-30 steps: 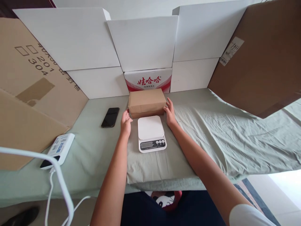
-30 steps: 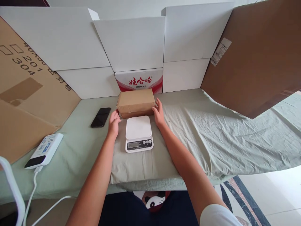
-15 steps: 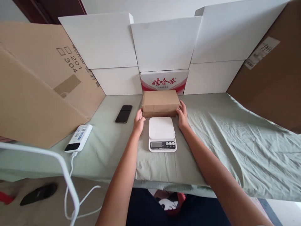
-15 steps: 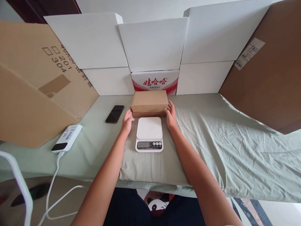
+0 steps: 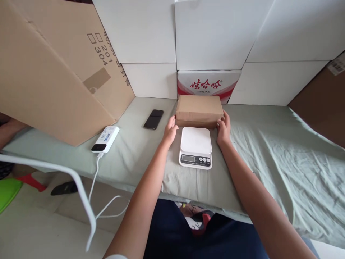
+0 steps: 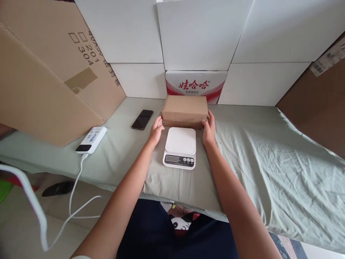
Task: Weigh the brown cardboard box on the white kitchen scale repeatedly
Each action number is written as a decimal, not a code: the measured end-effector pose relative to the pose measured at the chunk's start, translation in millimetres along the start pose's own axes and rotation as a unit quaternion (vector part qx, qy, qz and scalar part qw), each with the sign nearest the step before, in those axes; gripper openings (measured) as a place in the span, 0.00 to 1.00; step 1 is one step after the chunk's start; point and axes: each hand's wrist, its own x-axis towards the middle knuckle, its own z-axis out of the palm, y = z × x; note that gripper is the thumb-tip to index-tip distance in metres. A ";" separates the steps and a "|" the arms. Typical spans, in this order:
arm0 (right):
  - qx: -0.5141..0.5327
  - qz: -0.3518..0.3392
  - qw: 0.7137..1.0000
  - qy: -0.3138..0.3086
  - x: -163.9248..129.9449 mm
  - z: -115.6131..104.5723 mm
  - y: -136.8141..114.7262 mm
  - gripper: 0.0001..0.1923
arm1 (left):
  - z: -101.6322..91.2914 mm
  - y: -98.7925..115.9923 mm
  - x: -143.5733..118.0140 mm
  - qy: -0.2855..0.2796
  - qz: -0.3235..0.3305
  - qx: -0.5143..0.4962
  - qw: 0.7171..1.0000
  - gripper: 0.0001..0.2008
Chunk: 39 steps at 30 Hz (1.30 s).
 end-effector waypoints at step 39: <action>-0.028 -0.029 0.999 -0.013 -12.3 15.9 -42.2 0.41 | -0.1 12.0 -7.6 0.006 0.043 -0.034 0.998 0.39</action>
